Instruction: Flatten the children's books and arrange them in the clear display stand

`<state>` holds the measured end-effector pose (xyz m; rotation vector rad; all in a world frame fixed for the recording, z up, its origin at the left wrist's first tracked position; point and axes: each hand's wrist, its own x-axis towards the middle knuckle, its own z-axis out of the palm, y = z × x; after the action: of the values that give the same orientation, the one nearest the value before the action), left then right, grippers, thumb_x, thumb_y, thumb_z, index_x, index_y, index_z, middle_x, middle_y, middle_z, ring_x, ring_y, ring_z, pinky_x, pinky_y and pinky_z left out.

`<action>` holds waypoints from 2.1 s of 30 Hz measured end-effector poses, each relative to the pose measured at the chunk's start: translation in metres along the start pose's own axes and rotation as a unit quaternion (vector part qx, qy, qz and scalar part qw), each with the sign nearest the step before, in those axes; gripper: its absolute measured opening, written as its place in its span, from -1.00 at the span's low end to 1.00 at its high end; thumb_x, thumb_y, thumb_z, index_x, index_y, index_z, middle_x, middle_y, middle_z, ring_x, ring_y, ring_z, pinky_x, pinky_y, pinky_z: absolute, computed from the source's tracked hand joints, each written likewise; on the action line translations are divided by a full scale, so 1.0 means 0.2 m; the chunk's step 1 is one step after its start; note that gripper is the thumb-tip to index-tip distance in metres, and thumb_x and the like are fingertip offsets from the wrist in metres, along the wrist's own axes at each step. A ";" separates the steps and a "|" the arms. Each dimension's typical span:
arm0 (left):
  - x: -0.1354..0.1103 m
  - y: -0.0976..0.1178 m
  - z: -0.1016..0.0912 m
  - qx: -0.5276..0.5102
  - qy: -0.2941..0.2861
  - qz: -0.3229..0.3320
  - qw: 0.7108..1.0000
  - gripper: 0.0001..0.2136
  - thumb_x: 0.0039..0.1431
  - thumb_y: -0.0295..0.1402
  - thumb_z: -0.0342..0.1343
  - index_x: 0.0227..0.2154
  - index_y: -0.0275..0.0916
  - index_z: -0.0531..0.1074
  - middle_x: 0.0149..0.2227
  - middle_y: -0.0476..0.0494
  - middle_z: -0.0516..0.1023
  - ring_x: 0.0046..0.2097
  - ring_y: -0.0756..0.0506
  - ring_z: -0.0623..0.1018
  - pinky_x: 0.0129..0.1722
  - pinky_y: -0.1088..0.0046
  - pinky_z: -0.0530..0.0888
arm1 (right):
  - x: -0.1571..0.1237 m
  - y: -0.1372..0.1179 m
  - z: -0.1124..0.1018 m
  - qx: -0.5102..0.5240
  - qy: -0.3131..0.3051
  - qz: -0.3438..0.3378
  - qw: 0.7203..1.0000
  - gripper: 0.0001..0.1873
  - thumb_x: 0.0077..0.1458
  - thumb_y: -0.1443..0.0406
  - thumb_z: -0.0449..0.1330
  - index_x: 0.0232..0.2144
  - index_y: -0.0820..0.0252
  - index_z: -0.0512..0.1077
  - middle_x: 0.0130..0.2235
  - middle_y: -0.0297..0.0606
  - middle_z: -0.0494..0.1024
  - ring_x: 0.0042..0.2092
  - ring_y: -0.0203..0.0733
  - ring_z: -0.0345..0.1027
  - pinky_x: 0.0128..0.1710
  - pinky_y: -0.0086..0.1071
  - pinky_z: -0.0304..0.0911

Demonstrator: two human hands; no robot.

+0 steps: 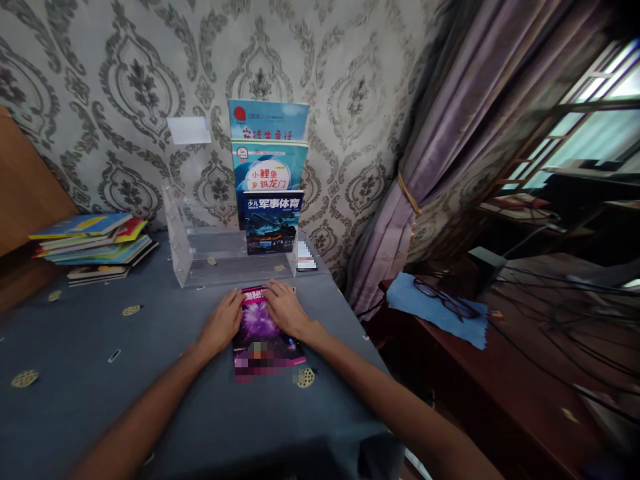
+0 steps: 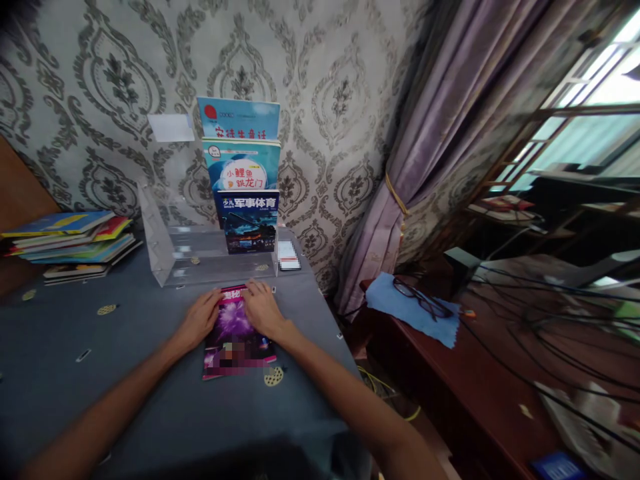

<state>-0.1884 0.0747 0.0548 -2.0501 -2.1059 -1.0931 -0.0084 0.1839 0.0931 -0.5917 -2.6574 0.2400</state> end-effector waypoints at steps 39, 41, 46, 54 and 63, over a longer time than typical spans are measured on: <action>-0.02 -0.11 0.11 0.026 0.019 0.012 0.999 -0.60 0.32 -0.39 -0.14 0.17 -0.23 0.33 0.21 -0.29 0.42 0.23 -0.18 0.42 0.22 0.13 0.39 | 0.00 -0.05 -0.05 0.008 -0.044 0.109 0.993 -0.60 0.31 0.28 0.02 0.15 0.20 0.36 0.25 -0.05 0.37 0.31 0.01 0.15 0.28 0.02 -0.02; -0.02 -0.11 0.10 0.029 0.013 0.014 0.999 -0.59 0.32 -0.38 -0.15 0.17 -0.22 0.33 0.22 -0.28 0.41 0.23 -0.18 0.42 0.22 0.13 0.39 | 0.00 -0.05 -0.06 0.015 -0.037 0.109 0.993 -0.60 0.30 0.29 0.03 0.14 0.18 0.36 0.24 -0.05 0.38 0.29 0.00 0.17 0.27 -0.01 0.00; 0.01 -0.09 0.04 0.037 -0.044 0.033 0.998 -0.59 0.31 -0.38 -0.16 0.17 -0.22 0.34 0.24 -0.26 0.39 0.25 -0.16 0.41 0.23 0.17 0.39 | -0.05 -0.01 -0.07 0.041 -0.025 0.113 0.992 -0.62 0.28 0.30 0.05 0.11 0.21 0.39 0.22 -0.05 0.41 0.27 -0.04 0.22 0.25 -0.08 0.01; 0.12 0.12 -0.09 0.137 -0.124 0.024 0.982 -0.69 0.33 -0.43 -0.18 -0.06 -0.25 0.45 -0.01 -0.27 0.53 0.02 -0.16 0.53 0.05 0.25 0.45 | -0.09 0.03 -0.06 0.065 -0.014 0.102 0.993 -0.63 0.30 0.30 0.05 0.11 0.19 0.40 0.24 -0.08 0.39 0.30 -0.08 0.17 0.28 -0.11 -0.03; 0.20 0.35 -0.02 0.295 -0.152 -0.011 0.943 -0.62 0.24 -0.56 -0.10 0.05 -0.24 0.43 -0.02 -0.28 0.50 -0.01 -0.24 0.50 -0.02 0.22 0.44 | -0.08 0.02 -0.08 0.070 -0.011 0.126 0.990 -0.65 0.26 0.34 0.08 0.07 0.19 0.42 0.21 -0.08 0.41 0.27 -0.07 0.21 0.22 -0.17 0.04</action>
<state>-0.1337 0.1011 0.1092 -1.9677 -2.2126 -0.0943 0.0137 0.1818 0.1008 -0.8825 -2.5562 0.5026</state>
